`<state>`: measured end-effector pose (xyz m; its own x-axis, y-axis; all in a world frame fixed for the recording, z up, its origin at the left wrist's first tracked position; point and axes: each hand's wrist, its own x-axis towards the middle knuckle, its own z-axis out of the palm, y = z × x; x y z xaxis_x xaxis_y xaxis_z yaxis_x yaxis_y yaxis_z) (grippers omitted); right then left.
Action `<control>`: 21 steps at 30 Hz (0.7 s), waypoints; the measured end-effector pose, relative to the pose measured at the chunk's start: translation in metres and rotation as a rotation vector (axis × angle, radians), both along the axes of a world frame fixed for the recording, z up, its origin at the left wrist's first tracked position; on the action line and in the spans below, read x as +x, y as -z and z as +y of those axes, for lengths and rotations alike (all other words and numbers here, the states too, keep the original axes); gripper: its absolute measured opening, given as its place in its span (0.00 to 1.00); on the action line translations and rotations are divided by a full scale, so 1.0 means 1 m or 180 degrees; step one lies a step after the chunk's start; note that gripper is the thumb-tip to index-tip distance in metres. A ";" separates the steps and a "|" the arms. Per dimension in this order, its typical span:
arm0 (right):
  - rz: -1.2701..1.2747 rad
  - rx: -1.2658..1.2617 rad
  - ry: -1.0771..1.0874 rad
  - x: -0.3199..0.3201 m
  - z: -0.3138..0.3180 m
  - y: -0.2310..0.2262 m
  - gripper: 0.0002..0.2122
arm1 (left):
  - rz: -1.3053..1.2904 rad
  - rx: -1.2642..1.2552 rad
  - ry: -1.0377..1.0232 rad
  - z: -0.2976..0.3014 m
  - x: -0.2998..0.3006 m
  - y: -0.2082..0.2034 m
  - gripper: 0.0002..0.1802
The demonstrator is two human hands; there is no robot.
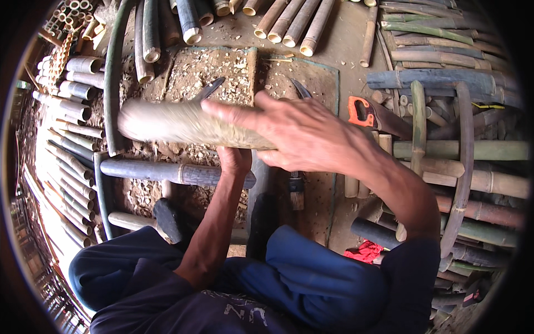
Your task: The person carves and shapes bamboo segments using a knife and an adze. They shave the inner edges of a segment, apply a substance from a small container, and fit different segments together.
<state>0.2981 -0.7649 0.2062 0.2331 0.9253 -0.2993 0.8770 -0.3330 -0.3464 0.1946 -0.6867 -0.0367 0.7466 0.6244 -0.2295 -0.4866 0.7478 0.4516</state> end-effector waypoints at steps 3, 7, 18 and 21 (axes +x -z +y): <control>-0.0737 -0.0161 -0.0453 0.007 0.004 0.003 0.51 | 0.0425 0.0156 0.0179 -0.009 0.000 -0.007 0.48; -0.0507 0.0215 -0.0419 0.002 0.018 -0.029 0.51 | 0.0142 0.0701 0.0073 -0.005 0.000 0.018 0.54; -0.0435 0.0136 0.0040 0.004 -0.010 -0.031 0.50 | 0.0536 0.0904 0.0979 -0.010 0.011 -0.014 0.21; 0.0099 0.0679 0.0447 -0.001 -0.014 -0.042 0.50 | 0.0549 0.0743 0.1026 -0.011 0.011 -0.039 0.22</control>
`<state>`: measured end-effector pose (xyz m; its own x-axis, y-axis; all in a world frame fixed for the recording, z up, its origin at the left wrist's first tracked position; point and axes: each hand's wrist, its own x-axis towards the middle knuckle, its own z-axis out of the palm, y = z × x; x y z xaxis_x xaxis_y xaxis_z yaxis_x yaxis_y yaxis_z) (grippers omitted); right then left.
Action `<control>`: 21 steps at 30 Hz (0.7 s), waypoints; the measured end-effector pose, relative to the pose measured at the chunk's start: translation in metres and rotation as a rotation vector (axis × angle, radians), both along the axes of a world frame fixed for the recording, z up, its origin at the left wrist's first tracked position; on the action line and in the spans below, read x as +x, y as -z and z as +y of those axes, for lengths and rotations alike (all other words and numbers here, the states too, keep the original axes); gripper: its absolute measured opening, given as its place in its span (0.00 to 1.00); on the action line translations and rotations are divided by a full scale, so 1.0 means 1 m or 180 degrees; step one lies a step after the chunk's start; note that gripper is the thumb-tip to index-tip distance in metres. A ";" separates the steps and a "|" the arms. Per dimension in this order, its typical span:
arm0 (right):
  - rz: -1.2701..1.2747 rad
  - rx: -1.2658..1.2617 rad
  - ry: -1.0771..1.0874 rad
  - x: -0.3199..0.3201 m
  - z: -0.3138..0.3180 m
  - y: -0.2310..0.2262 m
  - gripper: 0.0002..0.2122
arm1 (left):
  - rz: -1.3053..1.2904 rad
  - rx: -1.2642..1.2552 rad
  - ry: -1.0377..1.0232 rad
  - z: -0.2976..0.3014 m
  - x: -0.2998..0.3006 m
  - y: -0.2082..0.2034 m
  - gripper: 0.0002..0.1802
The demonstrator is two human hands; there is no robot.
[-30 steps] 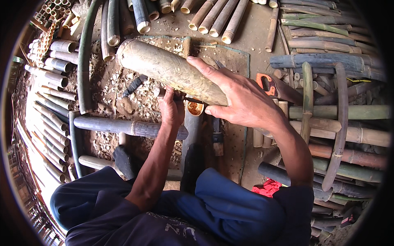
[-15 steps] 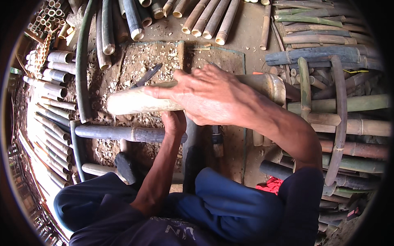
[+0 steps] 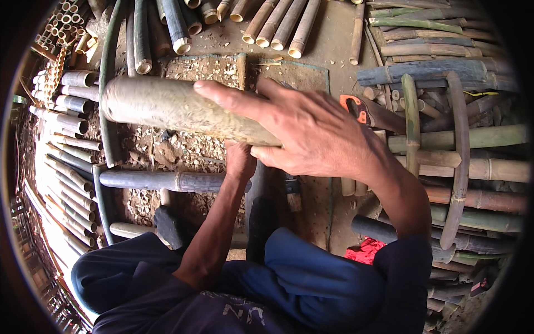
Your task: The person carves and shapes bamboo segments using a knife and an adze. They shave the inner edges of a segment, apply a substance from a small container, and fit different segments together.
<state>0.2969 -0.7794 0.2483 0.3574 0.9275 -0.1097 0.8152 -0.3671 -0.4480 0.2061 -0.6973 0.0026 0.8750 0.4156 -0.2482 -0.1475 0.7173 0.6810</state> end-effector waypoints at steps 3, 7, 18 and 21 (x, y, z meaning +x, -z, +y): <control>-0.0385 -0.0973 -0.0103 0.001 -0.012 0.031 0.50 | 0.0379 0.0252 0.0060 -0.007 0.006 0.007 0.25; -0.0096 -0.0946 -0.0054 0.008 -0.016 0.023 0.47 | 0.0332 0.0595 -0.0173 0.002 0.017 0.016 0.24; 0.0080 -0.0663 0.0487 0.006 -0.009 0.007 0.51 | -0.0053 0.0141 -0.0166 0.028 0.011 0.017 0.03; 0.0157 -0.0721 0.0419 0.006 -0.005 0.009 0.51 | -0.0089 -0.0033 -0.0125 0.030 0.009 0.020 0.02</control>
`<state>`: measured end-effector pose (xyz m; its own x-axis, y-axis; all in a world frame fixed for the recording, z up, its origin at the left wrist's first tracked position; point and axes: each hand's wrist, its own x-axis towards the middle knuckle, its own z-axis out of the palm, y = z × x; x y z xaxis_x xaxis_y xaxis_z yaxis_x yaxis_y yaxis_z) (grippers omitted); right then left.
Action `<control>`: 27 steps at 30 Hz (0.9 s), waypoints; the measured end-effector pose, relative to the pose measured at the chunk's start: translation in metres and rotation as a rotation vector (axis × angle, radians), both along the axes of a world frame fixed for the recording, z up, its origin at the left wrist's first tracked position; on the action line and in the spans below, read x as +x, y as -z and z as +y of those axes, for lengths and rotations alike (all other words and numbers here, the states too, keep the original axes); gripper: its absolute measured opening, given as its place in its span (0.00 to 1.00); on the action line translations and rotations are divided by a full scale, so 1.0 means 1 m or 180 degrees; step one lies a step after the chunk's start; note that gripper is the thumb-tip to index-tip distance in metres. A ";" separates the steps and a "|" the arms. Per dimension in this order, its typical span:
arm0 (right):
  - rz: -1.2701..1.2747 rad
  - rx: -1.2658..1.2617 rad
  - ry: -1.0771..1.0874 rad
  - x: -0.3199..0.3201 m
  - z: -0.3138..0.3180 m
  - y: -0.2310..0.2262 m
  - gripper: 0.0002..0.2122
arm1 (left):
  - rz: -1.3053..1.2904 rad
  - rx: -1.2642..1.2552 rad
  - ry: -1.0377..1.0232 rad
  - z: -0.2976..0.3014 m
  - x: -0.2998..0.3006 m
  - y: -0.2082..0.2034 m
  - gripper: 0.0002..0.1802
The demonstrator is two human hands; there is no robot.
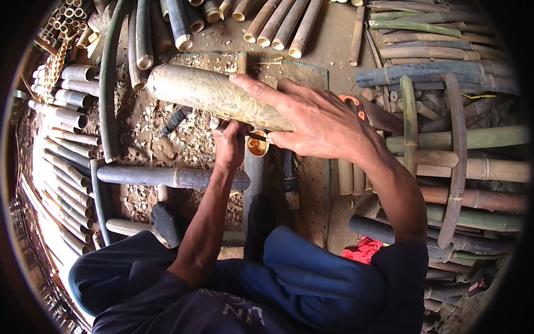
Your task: The person carves and shapes bamboo segments using a knife and an adze. They shave the inner edges of a segment, apply a substance from a small container, and fit different segments together.
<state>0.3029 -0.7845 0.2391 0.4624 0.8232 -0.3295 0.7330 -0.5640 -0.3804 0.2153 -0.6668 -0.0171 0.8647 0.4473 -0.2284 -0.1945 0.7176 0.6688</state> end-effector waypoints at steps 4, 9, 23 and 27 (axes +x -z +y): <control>0.0048 -0.0009 0.0000 -0.001 0.005 -0.002 0.51 | 0.0067 -0.0093 -0.0199 -0.007 0.001 -0.012 0.06; -0.0059 -0.0239 -0.0455 -0.003 0.014 0.014 0.51 | 0.0190 0.0629 -0.0334 -0.013 -0.007 0.014 0.18; -0.0071 -0.0163 -0.0433 -0.001 -0.003 0.018 0.45 | 0.0773 0.0775 -0.0139 -0.041 0.000 -0.008 0.17; 0.0020 -0.0114 -0.0237 -0.001 -0.012 0.016 0.44 | 0.0636 0.0443 -0.0672 -0.035 -0.011 -0.012 0.10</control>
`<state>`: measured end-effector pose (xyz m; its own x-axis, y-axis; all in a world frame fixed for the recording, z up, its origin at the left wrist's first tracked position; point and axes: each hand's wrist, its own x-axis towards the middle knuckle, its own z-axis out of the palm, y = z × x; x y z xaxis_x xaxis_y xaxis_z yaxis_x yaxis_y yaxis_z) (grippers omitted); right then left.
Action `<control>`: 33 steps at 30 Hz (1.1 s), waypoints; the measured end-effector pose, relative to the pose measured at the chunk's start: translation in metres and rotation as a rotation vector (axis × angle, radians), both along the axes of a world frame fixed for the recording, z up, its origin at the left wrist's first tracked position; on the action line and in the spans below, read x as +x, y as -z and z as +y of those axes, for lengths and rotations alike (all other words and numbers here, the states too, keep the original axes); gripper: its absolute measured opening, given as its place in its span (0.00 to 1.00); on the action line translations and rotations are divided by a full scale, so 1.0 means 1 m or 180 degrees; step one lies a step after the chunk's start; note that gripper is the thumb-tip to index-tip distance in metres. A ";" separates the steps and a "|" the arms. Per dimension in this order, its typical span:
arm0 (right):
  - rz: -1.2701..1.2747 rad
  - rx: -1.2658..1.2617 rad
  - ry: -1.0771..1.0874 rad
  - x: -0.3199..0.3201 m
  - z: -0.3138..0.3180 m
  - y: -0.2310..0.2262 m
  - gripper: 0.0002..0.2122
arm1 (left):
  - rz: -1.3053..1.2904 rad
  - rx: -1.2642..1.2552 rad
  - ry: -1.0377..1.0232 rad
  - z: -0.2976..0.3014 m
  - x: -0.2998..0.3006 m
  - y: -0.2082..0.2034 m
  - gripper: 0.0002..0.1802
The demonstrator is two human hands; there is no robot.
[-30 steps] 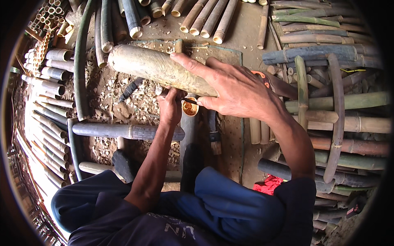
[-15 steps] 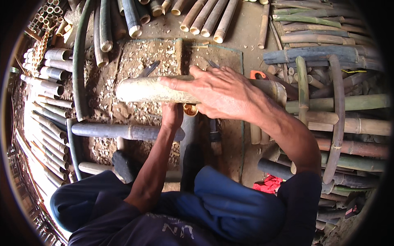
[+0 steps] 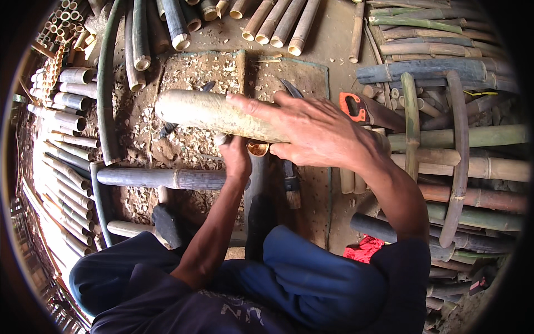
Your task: The person carves and shapes bamboo segments using a knife and an adze. They shave the inner edges of a segment, apply a substance from a small container, and fit different segments together.
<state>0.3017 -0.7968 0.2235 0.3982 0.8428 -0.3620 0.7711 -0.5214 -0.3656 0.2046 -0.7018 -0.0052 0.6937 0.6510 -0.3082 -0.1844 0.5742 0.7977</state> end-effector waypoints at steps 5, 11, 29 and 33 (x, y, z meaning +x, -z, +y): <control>-0.0004 -0.0007 0.0271 -0.001 -0.001 -0.008 0.51 | -0.0054 0.0283 0.0598 0.016 -0.015 -0.009 0.06; -0.0064 0.0094 0.0130 0.001 0.003 0.002 0.51 | -0.0180 0.0252 0.0626 0.016 -0.016 0.008 0.08; 0.0025 0.0230 -0.0304 0.016 0.015 -0.017 0.46 | 0.0194 0.1597 0.1323 0.021 -0.005 0.051 0.16; 0.0247 -0.0780 0.0066 0.006 0.005 0.007 0.49 | 0.0282 0.0531 0.1080 -0.001 0.003 0.003 0.13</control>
